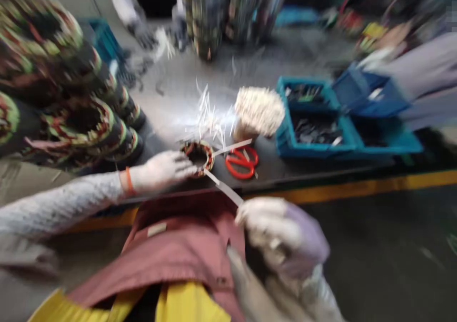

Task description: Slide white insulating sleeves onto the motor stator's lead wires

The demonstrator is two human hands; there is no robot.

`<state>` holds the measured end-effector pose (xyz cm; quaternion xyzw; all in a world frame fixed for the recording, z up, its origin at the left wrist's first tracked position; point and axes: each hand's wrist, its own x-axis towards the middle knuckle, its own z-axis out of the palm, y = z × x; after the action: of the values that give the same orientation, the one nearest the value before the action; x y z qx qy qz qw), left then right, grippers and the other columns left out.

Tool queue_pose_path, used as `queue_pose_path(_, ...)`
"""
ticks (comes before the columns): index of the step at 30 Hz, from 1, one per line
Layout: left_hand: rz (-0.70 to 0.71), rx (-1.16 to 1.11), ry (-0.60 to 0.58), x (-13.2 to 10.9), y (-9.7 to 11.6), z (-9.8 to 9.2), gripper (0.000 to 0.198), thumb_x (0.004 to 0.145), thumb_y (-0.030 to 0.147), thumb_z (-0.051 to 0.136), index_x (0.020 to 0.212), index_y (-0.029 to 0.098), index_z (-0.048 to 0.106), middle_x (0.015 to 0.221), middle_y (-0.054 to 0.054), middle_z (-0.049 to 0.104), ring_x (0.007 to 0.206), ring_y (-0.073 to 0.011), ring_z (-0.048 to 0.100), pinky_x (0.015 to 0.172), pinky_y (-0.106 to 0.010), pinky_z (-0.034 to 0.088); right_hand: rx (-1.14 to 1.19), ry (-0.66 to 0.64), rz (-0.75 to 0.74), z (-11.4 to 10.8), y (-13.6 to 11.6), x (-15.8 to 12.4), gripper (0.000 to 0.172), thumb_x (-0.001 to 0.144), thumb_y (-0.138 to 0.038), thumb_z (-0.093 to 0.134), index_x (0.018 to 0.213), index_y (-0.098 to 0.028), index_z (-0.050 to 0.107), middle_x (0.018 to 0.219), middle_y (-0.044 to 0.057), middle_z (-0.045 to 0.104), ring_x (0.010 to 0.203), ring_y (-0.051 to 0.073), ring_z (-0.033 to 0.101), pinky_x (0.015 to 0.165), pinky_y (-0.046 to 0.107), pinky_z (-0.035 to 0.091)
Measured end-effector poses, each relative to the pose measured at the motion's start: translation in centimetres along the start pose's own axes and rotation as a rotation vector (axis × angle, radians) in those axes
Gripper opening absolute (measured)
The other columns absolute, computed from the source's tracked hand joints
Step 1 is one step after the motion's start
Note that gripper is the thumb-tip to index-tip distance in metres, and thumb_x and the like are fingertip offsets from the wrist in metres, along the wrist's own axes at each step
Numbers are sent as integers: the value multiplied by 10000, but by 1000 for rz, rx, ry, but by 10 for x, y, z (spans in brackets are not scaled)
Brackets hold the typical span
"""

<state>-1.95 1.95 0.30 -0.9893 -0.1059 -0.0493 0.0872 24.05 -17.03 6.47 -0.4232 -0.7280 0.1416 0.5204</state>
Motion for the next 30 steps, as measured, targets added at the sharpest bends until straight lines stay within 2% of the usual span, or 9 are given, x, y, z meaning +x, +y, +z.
queue_pose_path(2,25,26,31,-6,1,11,309,957,190,523,1249,184,623,1125,-91,707,929,-238,614,731,-353,494,40,-13,-126,21,5,-15,145,993,-251,541,1054,-195,660,835,69,715,816,169,725,653,239,615)
queue_pose_path(4,12,47,52,-2,-3,22,389,928,208,584,1317,214,579,1079,-65,714,911,-235,614,713,-352,502,131,-30,-205,41,24,-18,190,1008,-215,488,1128,-198,635,849,62,720,832,155,720,683,232,621)
queue_pose_path(7,-21,86,42,12,-7,28,533,891,187,609,1409,261,508,991,-41,709,858,-241,609,677,-359,504,195,-68,-196,57,49,-14,203,988,-190,520,1145,-225,644,906,50,725,864,154,719,739,239,629)
queue_pose_path(10,-92,77,-5,23,3,22,508,916,192,575,1418,250,524,968,-58,710,864,-263,620,683,-379,518,152,-22,-111,57,59,-18,243,944,-121,567,1124,-246,671,1012,49,722,890,145,723,764,225,627)
queue_pose_path(13,-163,20,-6,26,13,15,449,954,222,533,1403,223,555,1062,-103,717,967,-290,634,804,-441,535,105,-7,-128,54,63,-30,337,896,-63,611,1160,-264,675,1121,59,718,998,169,716,835,257,623)
queue_pose_path(15,-205,-26,68,24,13,17,416,964,223,520,1376,223,580,1292,-120,654,1231,-325,553,1041,-566,432,98,-12,-112,56,66,-41,371,879,-41,633,1167,-272,677,1167,60,711,1054,176,703,889,278,611)
queue_pose_path(18,-304,-160,91,19,8,25,380,969,230,528,1339,202,609,1343,-118,634,1367,-314,468,1175,-642,253,112,-39,-37,63,68,-56,372,885,-35,632,1174,-264,676,1188,68,706,1087,169,690,926,284,598)
queue_pose_path(21,-313,-217,77,17,5,28,392,955,231,560,1341,177,606,1258,-129,684,1332,-298,519,1196,-640,220,144,-89,-18,72,68,-64,329,912,-68,611,1179,-252,671,1189,84,702,1114,177,679,944,306,596)
queue_pose_path(30,-372,-238,150,32,11,22,392,918,280,633,1291,160,649,1255,-149,678,1222,-270,607,1197,-529,303,189,-145,-59,93,85,-68,316,907,-68,616,1169,-239,657,1161,90,704,1175,196,648,998,370,583)
